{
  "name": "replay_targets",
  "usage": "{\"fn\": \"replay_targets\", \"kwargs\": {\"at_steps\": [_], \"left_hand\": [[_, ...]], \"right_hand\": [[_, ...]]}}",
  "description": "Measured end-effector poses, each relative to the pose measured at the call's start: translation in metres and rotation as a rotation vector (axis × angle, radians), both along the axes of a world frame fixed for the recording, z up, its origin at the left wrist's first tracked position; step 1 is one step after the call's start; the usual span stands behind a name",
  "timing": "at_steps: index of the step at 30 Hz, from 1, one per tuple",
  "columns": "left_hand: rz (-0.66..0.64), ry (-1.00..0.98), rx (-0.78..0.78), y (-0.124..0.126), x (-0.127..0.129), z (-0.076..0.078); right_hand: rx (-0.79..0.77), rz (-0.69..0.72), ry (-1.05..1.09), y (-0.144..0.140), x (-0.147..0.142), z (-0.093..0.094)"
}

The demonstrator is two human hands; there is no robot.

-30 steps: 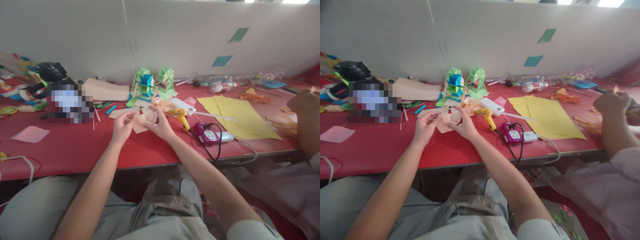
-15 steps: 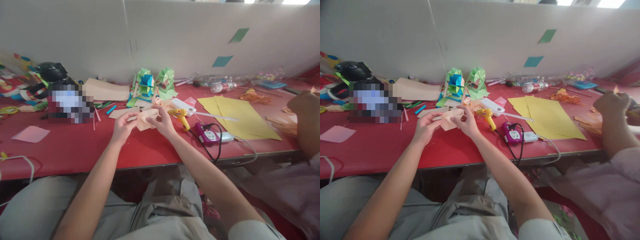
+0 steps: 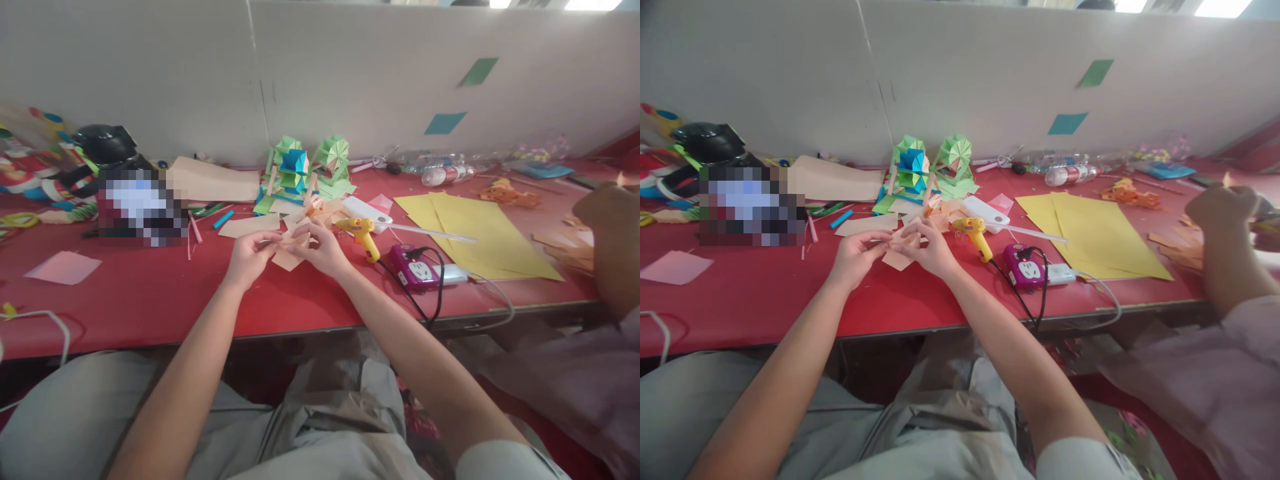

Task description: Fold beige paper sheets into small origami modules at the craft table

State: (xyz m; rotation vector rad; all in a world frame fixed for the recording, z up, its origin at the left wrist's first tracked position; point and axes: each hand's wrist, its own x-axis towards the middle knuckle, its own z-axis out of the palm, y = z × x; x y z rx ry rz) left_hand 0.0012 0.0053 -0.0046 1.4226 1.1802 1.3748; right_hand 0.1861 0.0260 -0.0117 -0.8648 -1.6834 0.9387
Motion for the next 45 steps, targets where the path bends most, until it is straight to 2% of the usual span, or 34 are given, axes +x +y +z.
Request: {"fn": "replay_targets", "kwargs": {"at_steps": [8, 13, 17, 24, 31, 39, 45], "left_hand": [[0.005, 0.024, -0.069, 0.0, -0.001, -0.002], [-0.008, 0.014, -0.07, -0.002, -0.001, 0.0], [0.044, 0.037, -0.031, -0.001, -0.001, -0.001], [0.07, 0.024, -0.008, 0.001, -0.004, -0.004], [0.096, 0.021, 0.031, 0.002, -0.004, -0.003], [0.133, -0.166, -0.065, 0.003, -0.002, -0.001], [0.158, -0.226, -0.056, 0.001, 0.002, 0.002]], "right_hand": [[0.068, -0.031, -0.167, 0.004, 0.001, -0.007], [0.095, -0.079, -0.224, 0.005, 0.002, -0.008], [0.151, -0.064, -0.292, 0.005, 0.003, -0.009], [0.139, -0.17, -0.408, 0.003, 0.005, -0.01], [0.099, -0.038, -0.292, 0.003, 0.003, -0.009], [0.037, -0.064, -0.218, 0.003, 0.001, -0.004], [0.037, -0.064, -0.198, 0.004, 0.0, -0.004]]}}
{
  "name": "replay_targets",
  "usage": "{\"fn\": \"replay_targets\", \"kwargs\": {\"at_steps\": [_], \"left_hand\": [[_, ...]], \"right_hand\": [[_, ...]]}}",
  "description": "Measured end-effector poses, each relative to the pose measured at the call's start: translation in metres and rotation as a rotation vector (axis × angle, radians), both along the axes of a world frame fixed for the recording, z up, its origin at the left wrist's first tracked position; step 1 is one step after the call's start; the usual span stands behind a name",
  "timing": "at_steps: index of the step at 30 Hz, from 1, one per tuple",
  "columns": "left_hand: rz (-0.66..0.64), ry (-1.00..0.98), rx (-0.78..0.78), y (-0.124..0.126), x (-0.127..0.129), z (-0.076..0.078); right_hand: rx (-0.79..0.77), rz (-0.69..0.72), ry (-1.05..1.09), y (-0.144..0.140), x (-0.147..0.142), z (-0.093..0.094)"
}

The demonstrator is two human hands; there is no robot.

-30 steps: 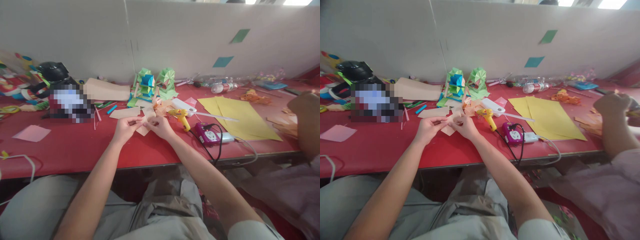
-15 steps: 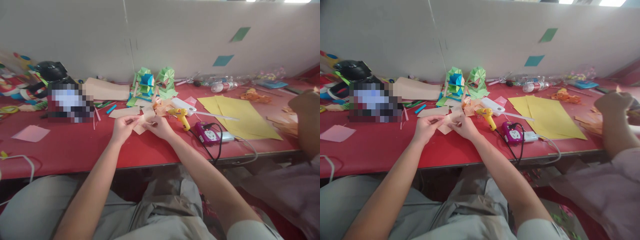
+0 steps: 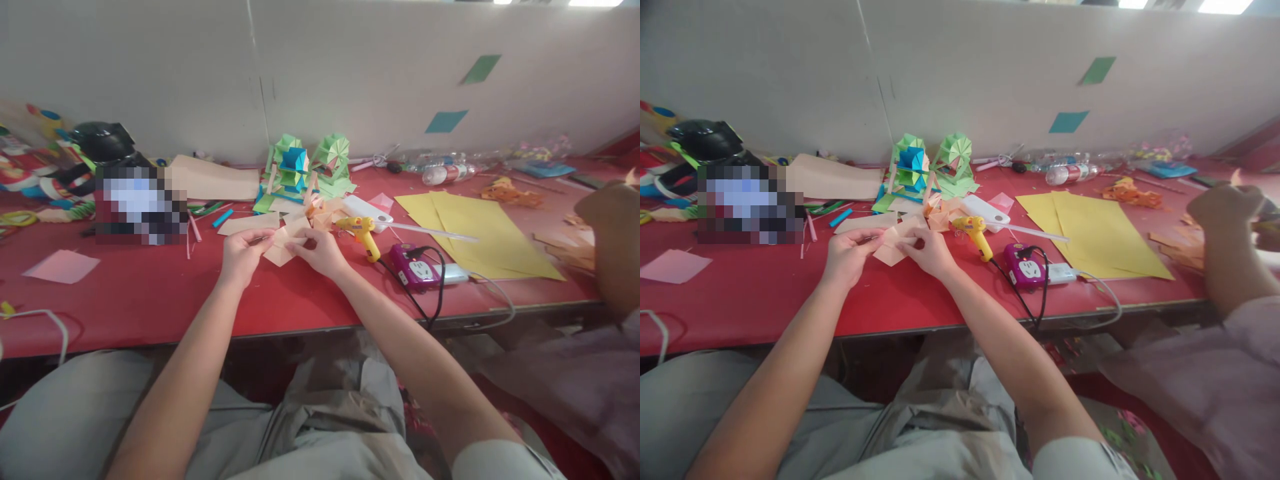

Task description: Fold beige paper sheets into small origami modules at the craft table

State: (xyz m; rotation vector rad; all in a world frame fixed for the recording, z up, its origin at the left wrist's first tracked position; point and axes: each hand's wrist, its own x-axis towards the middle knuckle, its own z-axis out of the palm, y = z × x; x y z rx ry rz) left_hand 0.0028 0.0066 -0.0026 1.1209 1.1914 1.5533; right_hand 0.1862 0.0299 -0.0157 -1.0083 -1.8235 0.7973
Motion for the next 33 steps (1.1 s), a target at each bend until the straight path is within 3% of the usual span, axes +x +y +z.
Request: {"fn": "replay_targets", "kwargs": {"at_steps": [13, 23, 33], "left_hand": [[-0.045, -0.169, -0.121, -0.0019, -0.0014, 0.0076], [0.012, -0.196, -0.038, 0.0031, -0.0023, 0.0032], [0.044, -0.171, 0.067, 0.0013, -0.0012, 0.0054]], "right_hand": [[0.002, 0.029, 0.109, 0.0016, -0.0016, -0.0028], [-0.093, 0.222, 0.352, 0.0, -0.005, -0.006], [-0.276, 0.19, 0.512, 0.0088, -0.0037, -0.0081]]}}
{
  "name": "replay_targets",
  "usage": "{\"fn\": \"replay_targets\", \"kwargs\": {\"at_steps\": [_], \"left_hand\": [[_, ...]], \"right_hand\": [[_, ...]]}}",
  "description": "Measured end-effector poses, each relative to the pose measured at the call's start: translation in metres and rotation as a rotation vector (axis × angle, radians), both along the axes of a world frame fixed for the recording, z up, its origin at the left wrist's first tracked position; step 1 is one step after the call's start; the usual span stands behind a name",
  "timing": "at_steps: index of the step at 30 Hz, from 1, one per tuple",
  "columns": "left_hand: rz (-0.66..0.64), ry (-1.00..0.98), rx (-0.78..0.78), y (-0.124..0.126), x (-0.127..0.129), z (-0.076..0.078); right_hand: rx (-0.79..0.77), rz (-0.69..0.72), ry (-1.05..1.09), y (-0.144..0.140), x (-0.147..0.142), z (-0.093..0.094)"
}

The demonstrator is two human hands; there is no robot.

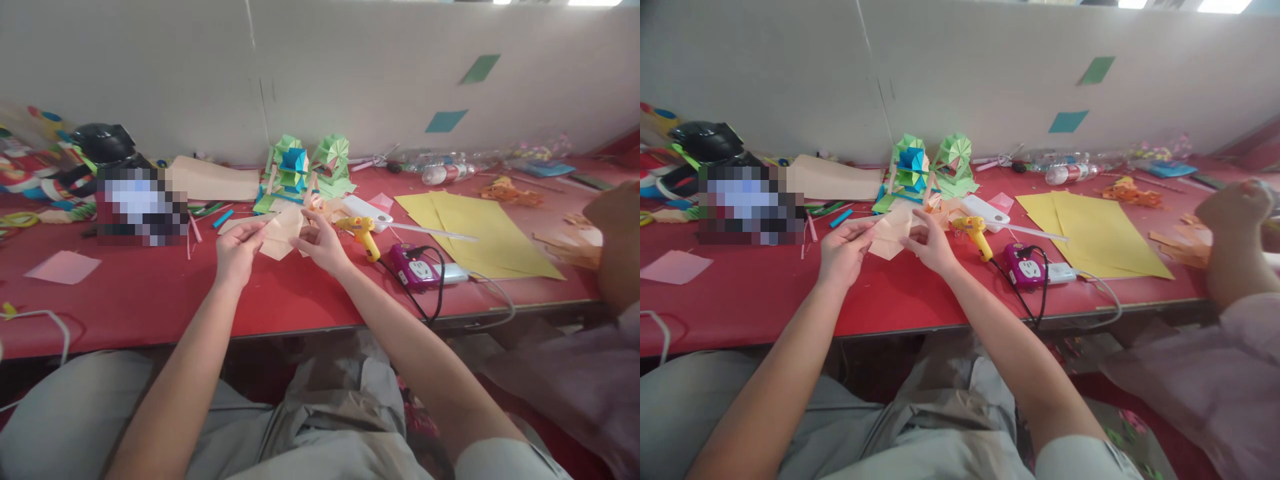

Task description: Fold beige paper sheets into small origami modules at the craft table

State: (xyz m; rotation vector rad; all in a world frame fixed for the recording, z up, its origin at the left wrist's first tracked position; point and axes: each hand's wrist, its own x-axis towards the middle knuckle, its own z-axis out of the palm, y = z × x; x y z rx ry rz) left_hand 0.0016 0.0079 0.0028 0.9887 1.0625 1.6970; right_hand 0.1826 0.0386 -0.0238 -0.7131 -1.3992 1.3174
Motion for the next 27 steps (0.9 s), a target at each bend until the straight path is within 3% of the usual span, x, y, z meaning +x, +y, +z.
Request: {"fn": "replay_targets", "kwargs": {"at_steps": [6, 20, 27], "left_hand": [[0.002, 0.016, 0.025, -0.0011, -0.0009, 0.0016], [0.062, 0.091, 0.068, 0.0005, -0.0033, -0.004], [0.045, 0.119, 0.073, -0.0013, -0.0001, -0.0024]], "right_hand": [[-0.062, 0.001, -0.071, -0.0021, 0.0015, 0.0041], [-0.045, -0.047, -0.114, -0.0018, 0.0004, 0.0028], [0.017, -0.003, -0.263, -0.007, 0.0007, 0.0078]]}}
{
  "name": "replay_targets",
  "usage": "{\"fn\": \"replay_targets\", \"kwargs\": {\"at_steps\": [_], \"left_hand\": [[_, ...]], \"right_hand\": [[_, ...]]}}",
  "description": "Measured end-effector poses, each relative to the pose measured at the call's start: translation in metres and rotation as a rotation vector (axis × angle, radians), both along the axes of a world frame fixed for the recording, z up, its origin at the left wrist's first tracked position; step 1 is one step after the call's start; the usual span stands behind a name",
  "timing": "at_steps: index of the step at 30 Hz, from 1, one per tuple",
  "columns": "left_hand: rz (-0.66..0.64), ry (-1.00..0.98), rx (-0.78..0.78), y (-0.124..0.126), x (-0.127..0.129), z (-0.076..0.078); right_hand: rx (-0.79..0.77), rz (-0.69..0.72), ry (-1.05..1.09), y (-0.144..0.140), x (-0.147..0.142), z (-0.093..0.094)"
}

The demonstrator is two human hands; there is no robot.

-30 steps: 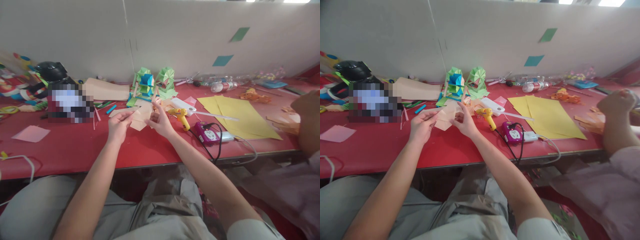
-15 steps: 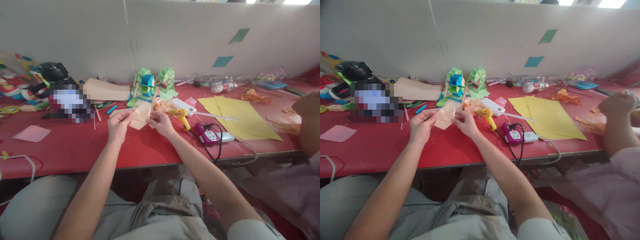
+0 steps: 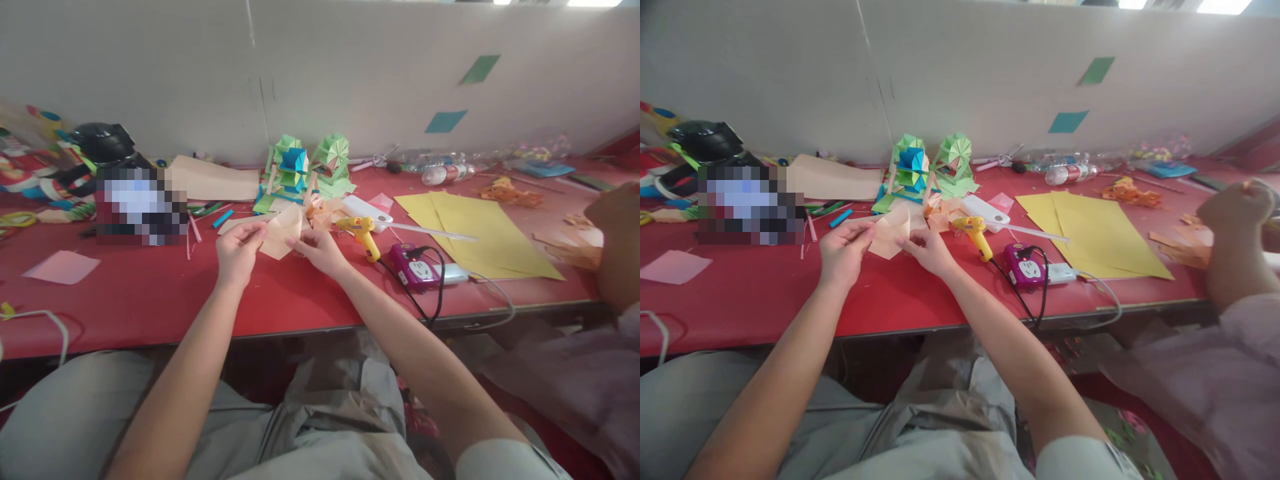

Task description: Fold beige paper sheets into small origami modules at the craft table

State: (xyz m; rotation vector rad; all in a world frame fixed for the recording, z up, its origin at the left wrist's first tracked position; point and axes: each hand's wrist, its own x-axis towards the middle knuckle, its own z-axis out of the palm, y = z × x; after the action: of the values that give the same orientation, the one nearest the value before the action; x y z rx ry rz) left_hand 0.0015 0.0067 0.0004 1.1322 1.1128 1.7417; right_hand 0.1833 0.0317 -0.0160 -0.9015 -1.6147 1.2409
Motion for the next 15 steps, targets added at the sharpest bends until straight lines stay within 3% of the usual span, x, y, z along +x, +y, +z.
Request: {"fn": "replay_targets", "kwargs": {"at_steps": [9, 15], "left_hand": [[-0.018, -0.121, -0.056, -0.001, 0.002, 0.006], [-0.168, -0.143, -0.182, -0.002, 0.0, 0.01]], "right_hand": [[-0.011, 0.018, 0.005, 0.003, -0.002, -0.001], [0.037, -0.003, -0.031, 0.001, 0.003, 0.002]]}}
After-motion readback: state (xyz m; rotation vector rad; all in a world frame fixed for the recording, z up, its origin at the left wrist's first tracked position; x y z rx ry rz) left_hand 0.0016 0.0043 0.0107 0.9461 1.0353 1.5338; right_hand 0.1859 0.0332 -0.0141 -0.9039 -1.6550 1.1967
